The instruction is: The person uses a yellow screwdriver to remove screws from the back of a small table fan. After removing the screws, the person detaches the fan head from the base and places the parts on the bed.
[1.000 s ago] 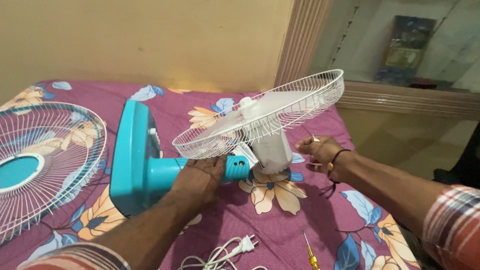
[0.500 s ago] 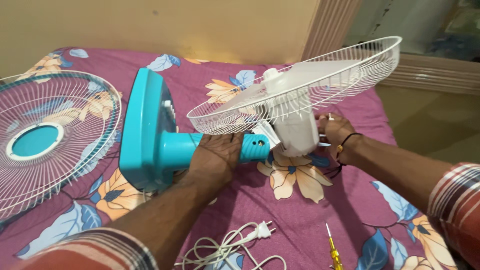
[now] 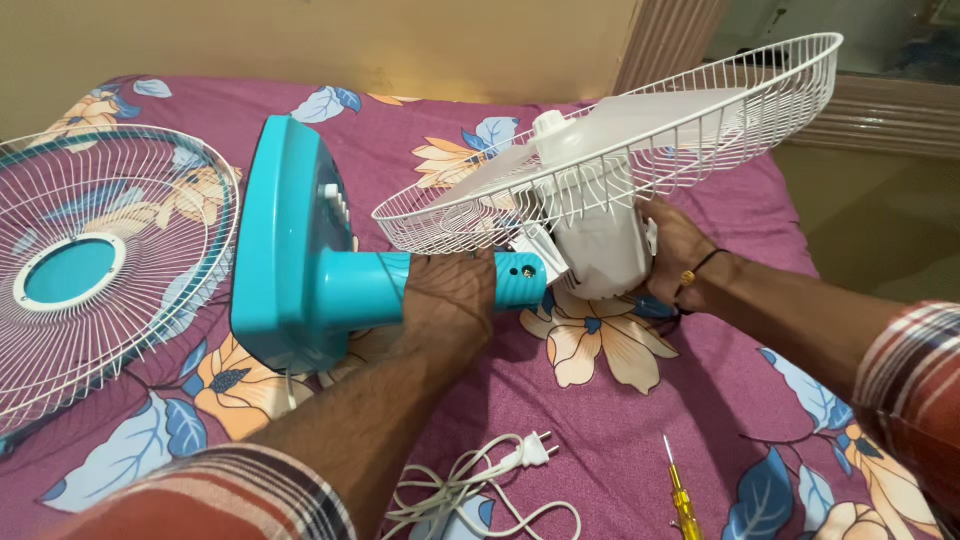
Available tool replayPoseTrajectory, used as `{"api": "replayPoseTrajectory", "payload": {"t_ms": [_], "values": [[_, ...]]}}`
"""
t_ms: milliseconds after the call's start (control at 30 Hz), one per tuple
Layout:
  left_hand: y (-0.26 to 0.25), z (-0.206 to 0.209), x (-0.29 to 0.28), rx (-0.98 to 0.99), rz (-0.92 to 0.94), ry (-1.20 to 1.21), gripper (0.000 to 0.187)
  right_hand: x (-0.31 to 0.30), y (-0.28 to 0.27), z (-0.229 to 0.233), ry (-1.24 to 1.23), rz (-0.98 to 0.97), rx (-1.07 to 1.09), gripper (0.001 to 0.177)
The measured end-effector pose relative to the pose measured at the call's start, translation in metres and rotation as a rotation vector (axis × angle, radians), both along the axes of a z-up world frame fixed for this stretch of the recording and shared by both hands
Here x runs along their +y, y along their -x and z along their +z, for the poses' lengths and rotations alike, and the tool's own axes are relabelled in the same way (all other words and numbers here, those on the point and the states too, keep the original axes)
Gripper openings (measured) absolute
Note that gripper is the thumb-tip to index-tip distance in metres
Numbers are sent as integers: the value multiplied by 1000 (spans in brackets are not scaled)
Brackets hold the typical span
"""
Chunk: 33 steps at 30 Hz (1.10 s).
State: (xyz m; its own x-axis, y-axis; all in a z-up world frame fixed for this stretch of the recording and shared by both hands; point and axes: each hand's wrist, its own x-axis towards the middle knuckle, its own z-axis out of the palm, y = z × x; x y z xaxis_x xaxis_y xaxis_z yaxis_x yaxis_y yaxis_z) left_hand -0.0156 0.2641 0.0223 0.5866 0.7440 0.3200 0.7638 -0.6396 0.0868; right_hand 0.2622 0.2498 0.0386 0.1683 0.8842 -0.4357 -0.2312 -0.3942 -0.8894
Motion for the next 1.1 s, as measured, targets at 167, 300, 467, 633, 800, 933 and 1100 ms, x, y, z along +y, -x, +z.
{"api": "replayPoseTrajectory", "payload": {"t_ms": [167,300,467,633,800,933,1100], "values": [[-3,-4,11,185,67,241,30,-19,2,12,-68,177,-56,91],[5,-32,23,-115,-144,-126,32,-24,8,10,-113,229,-161,88],[23,-38,24,-138,-268,-255,55,-41,22,9,-117,86,-242,78],[26,1,-4,76,-160,-34,49,-78,38,16,-82,-1,-431,73],[27,34,-27,184,-137,39,51,-118,57,33,-27,-132,-411,70],[35,30,-42,165,-182,-40,71,-147,68,38,16,-131,-511,73],[45,15,-47,148,-219,5,67,-162,79,36,84,-133,-542,81]]}}
